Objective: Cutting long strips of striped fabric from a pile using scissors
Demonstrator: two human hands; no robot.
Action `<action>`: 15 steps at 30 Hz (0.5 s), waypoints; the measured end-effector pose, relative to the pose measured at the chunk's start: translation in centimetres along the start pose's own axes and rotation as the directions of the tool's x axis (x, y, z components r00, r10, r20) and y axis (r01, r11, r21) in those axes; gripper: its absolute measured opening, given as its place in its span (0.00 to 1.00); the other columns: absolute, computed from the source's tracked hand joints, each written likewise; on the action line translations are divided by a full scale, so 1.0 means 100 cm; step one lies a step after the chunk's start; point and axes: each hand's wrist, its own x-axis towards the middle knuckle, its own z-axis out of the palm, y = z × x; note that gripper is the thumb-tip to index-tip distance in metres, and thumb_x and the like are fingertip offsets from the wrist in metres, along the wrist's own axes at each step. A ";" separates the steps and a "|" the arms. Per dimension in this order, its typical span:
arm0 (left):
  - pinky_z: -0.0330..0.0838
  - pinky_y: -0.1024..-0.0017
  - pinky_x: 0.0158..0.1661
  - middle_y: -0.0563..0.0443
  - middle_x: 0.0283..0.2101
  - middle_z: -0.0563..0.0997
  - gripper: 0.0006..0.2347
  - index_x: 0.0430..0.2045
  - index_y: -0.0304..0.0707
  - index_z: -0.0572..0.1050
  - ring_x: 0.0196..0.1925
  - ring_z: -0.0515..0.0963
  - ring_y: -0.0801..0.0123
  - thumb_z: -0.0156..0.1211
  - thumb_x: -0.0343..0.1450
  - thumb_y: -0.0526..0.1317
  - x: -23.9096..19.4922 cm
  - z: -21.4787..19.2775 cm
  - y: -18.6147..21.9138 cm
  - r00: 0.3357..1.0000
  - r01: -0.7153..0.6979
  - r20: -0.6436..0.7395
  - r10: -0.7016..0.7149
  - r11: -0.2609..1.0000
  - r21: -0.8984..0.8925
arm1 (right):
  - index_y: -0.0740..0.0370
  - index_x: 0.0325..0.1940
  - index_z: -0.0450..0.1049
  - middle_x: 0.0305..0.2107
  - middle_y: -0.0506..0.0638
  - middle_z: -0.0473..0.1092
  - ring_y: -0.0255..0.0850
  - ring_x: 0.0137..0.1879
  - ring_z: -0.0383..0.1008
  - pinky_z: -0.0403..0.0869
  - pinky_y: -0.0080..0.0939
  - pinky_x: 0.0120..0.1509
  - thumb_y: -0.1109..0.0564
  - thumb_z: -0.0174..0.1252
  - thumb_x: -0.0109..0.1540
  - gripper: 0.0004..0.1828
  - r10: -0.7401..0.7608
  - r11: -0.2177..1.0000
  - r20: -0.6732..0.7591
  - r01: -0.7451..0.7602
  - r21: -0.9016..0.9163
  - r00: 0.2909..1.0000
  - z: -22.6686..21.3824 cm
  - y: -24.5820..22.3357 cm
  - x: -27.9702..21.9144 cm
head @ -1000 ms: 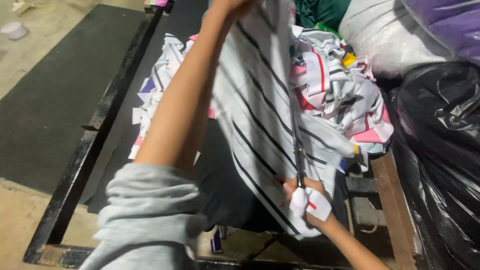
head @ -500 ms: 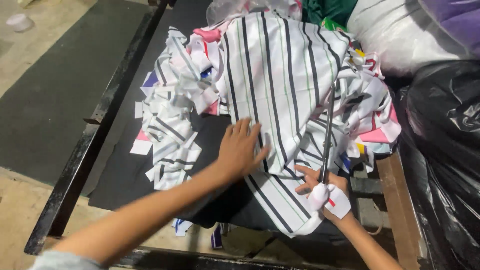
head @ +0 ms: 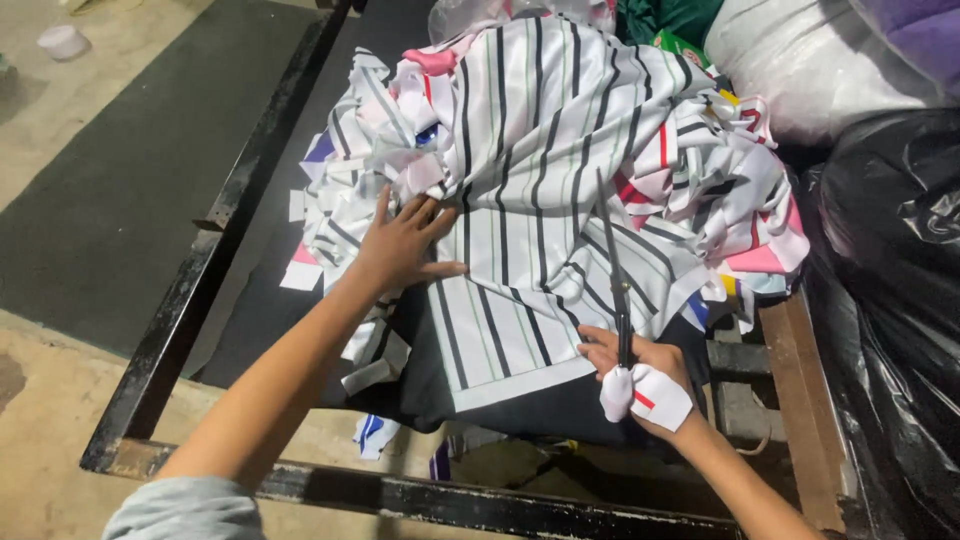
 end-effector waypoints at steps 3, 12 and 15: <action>0.34 0.36 0.72 0.41 0.74 0.64 0.38 0.72 0.54 0.61 0.80 0.55 0.57 0.39 0.71 0.74 -0.015 -0.002 0.030 0.988 0.019 -0.151 -0.027 0.999 -0.051 | 0.60 0.23 0.80 0.31 0.55 0.83 0.43 0.30 0.86 0.81 0.38 0.33 0.50 0.72 0.57 0.14 -0.170 0.967 0.004 0.167 -0.191 0.985 0.000 0.000 0.006; 0.34 0.40 0.72 0.30 0.78 0.44 0.43 0.76 0.46 0.50 0.80 0.42 0.41 0.37 0.70 0.75 -0.108 -0.015 0.128 0.999 -0.002 0.041 0.021 0.908 -0.418 | 0.53 0.45 0.84 0.36 0.54 0.81 0.52 0.47 0.82 0.78 0.49 0.52 0.47 0.67 0.64 0.11 -0.098 0.971 -0.084 0.077 -0.226 0.992 -0.010 0.036 0.054; 0.35 0.42 0.72 0.30 0.79 0.42 0.44 0.77 0.49 0.48 0.80 0.43 0.41 0.39 0.69 0.75 -0.114 -0.009 0.130 0.999 -0.041 0.000 0.045 0.896 -0.442 | 0.56 0.45 0.84 0.37 0.56 0.81 0.53 0.46 0.81 0.78 0.51 0.53 0.48 0.69 0.63 0.12 -0.147 0.949 -0.063 0.123 -0.290 0.987 -0.016 0.040 0.046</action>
